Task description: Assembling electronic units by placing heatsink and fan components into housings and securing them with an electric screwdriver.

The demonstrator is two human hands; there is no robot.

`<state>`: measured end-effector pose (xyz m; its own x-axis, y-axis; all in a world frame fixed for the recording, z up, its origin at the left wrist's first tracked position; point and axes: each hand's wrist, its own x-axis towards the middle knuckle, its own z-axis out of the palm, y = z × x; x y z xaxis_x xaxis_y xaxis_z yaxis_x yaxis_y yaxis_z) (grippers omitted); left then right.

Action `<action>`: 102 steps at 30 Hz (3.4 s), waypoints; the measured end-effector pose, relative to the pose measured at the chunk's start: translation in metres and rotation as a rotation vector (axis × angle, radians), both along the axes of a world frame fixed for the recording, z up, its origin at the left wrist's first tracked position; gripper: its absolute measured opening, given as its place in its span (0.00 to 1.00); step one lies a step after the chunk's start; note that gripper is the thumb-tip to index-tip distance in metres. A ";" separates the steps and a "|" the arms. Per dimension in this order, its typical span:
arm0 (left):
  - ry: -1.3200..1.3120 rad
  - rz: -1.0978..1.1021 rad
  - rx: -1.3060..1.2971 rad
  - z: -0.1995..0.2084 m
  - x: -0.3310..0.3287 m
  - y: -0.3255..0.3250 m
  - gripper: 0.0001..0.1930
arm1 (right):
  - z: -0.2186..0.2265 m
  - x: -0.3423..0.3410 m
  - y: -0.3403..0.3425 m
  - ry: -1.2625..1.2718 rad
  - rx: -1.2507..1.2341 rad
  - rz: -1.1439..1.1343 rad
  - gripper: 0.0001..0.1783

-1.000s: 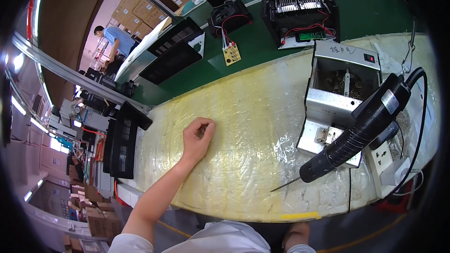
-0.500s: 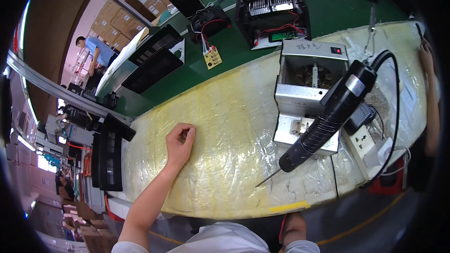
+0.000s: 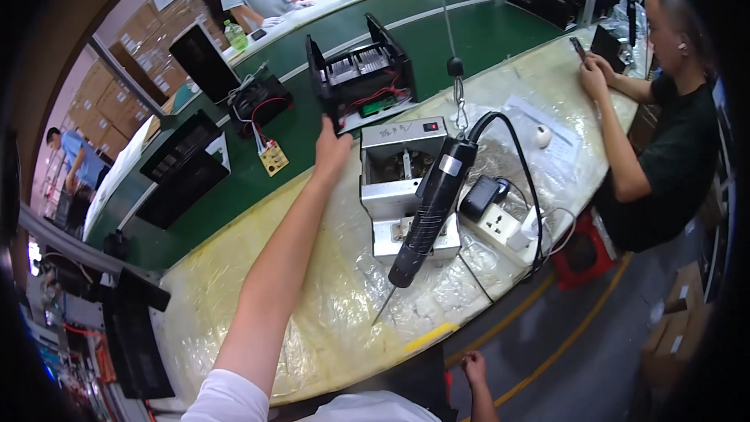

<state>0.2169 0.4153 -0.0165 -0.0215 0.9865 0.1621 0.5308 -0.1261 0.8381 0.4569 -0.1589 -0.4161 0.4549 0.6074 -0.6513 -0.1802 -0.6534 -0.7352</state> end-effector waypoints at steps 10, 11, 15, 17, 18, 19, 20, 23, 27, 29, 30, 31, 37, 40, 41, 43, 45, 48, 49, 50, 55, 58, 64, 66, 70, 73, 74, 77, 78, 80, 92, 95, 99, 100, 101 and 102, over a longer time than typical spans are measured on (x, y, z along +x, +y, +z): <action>0.255 -0.254 0.518 0.002 -0.002 0.059 0.28 | 0.301 -0.061 0.085 -0.571 0.512 0.175 0.10; 0.344 -0.155 0.724 0.015 -0.021 0.066 0.23 | 0.331 -0.067 0.095 -0.597 0.735 0.186 0.10; 0.675 0.232 0.698 0.045 -0.125 0.123 0.27 | 0.388 -0.117 0.178 -0.732 1.382 0.220 0.10; 0.729 0.431 0.399 0.056 -0.148 0.137 0.38 | 0.372 -0.137 0.206 -0.675 1.379 0.160 0.10; 0.787 0.467 0.314 0.050 -0.156 0.144 0.43 | 0.365 -0.141 0.213 -0.599 1.369 0.112 0.09; 0.844 0.501 0.227 0.043 -0.160 0.152 0.48 | 0.367 -0.140 0.211 -0.608 1.366 0.110 0.09; 0.839 0.493 0.225 0.044 -0.154 0.159 0.48 | 0.374 -0.140 0.207 -0.643 1.257 0.142 0.09; 0.568 0.559 -0.059 0.064 -0.122 0.191 0.58 | 0.383 -0.142 0.216 -0.682 1.149 0.130 0.10; 0.592 0.686 -0.259 0.067 -0.108 0.214 0.63 | 0.397 -0.145 0.215 -0.783 1.065 0.250 0.07; 0.565 0.676 -0.212 0.072 -0.112 0.210 0.62 | 0.395 -0.144 0.216 -0.777 1.048 0.224 0.08; 0.525 0.636 -0.202 0.073 -0.128 0.208 0.61 | 0.396 -0.144 0.218 -0.785 1.049 0.241 0.08; 0.491 0.602 -0.191 0.077 -0.145 0.201 0.60 | 0.398 -0.145 0.218 -0.785 1.052 0.259 0.08; -0.597 0.073 -0.068 0.090 -0.219 0.175 0.36 | 0.395 -0.147 0.212 -0.794 1.119 0.297 0.10; -1.075 0.056 -0.345 0.153 -0.193 0.077 0.31 | 0.393 -0.145 0.208 -0.669 1.196 0.280 0.10; -1.126 -0.092 -0.304 0.168 -0.188 0.050 0.30 | 0.398 -0.142 0.211 -0.573 1.234 0.253 0.09; -1.168 -0.234 -0.253 0.186 -0.187 0.000 0.29 | 0.436 -0.140 0.221 -0.553 1.399 0.254 0.08; -1.288 -0.457 -0.253 0.192 -0.198 -0.047 0.29 | 0.485 -0.138 0.232 -0.617 1.617 0.260 0.08; -1.339 -0.515 -0.206 0.191 -0.214 -0.097 0.28 | 0.554 -0.140 0.292 -0.710 1.625 0.418 0.21; -1.372 -0.526 -0.201 0.194 -0.203 -0.115 0.28 | 0.571 -0.144 0.316 -0.723 1.611 0.468 0.36; -1.402 -0.485 -0.179 0.197 -0.198 -0.136 0.24 | 0.585 -0.160 0.339 -0.787 1.565 0.499 0.45; -1.355 -0.603 -0.101 0.179 -0.177 -0.196 0.31 | 0.585 -0.213 0.382 -0.683 1.481 0.695 0.73; -1.179 -0.626 -0.072 0.180 -0.157 -0.200 0.37 | 0.559 -0.217 0.370 -0.533 1.485 0.542 0.76; -0.634 -0.435 -0.163 0.178 -0.180 -0.114 0.34 | 0.565 -0.208 0.369 -0.093 1.525 0.273 0.72; -0.021 -0.024 0.243 0.154 -0.213 -0.063 0.35 | 0.563 -0.194 0.353 -0.162 1.529 0.271 0.72; 0.426 0.329 0.415 0.058 -0.295 0.003 0.34 | 0.555 -0.203 0.339 -0.313 1.572 0.323 0.80; 0.522 0.150 0.280 0.052 -0.313 -0.012 0.31 | 0.564 -0.191 0.319 -0.762 1.475 0.415 0.79; 0.416 0.082 0.209 0.067 -0.301 -0.027 0.27 | 0.568 -0.184 0.313 -0.876 1.458 0.411 0.78; 0.090 -0.017 0.143 0.103 -0.307 -0.104 0.19 | 0.580 -0.185 0.319 -0.852 1.512 0.431 0.78; 0.046 -0.062 0.094 0.108 -0.316 -0.135 0.17 | 0.591 -0.189 0.322 -0.870 1.580 0.447 0.77; 0.124 -0.167 0.112 0.109 -0.338 -0.203 0.16 | 0.602 -0.205 0.331 -0.791 1.721 0.463 0.71; 0.348 0.472 0.638 0.106 -0.215 -0.474 0.22 | 0.634 -0.267 0.303 -0.944 1.909 0.562 0.64; 0.199 0.465 0.649 0.067 -0.176 -0.450 0.33 | 0.630 -0.264 0.301 -0.862 1.970 0.695 0.64; 0.160 0.509 0.743 0.049 -0.180 -0.440 0.30 | 0.633 -0.251 0.295 -0.824 1.992 0.826 0.64; 0.196 0.463 0.762 0.048 -0.185 -0.445 0.30 | 0.633 -0.248 0.296 -0.805 1.996 0.857 0.64; 0.190 0.455 0.760 0.051 -0.188 -0.449 0.30 | 0.635 -0.245 0.296 -0.793 2.000 0.883 0.64; 0.216 0.405 0.808 0.055 -0.190 -0.453 0.30 | 0.635 -0.240 0.295 -0.780 2.003 0.909 0.64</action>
